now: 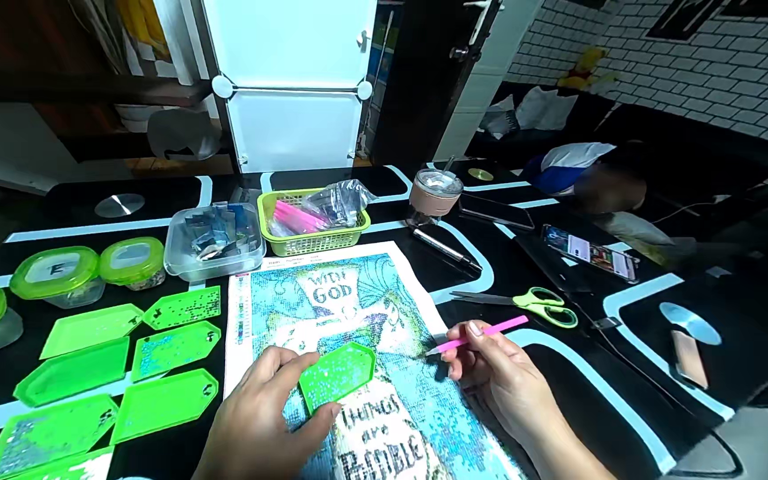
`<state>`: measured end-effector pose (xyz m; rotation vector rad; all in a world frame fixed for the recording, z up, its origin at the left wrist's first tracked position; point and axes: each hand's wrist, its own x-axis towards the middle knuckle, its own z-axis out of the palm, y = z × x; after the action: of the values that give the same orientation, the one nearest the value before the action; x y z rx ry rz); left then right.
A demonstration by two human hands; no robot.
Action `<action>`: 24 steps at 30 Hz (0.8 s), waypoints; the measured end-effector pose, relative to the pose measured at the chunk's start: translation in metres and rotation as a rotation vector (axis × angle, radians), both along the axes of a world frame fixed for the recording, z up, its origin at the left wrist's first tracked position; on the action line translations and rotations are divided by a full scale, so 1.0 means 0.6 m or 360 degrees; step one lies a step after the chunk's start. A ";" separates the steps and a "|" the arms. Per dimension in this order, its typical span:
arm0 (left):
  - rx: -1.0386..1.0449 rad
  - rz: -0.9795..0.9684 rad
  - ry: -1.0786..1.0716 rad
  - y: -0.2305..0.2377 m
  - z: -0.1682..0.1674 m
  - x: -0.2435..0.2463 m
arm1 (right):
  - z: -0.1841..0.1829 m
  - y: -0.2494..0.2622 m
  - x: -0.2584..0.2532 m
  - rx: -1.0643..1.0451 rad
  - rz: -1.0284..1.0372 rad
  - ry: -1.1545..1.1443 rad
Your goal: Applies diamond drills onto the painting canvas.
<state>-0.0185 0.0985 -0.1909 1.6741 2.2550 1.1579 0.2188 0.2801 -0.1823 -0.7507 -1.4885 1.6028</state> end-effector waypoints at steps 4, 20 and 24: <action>-0.0016 0.0010 0.0017 0.000 0.000 0.000 | -0.004 0.000 -0.004 -0.0052 -0.0035 0.0031; -0.0031 -0.0268 0.0050 -0.006 0.007 0.012 | 0.009 -0.008 -0.007 -0.0184 0.0083 -0.0002; -0.0027 -0.0325 0.0142 -0.006 0.004 0.024 | 0.024 -0.015 -0.019 -0.0054 0.0017 -0.0069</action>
<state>-0.0041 0.0947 -0.1884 1.9318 2.0745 1.0348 0.2076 0.2712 -0.1678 -0.8025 -1.5019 1.6328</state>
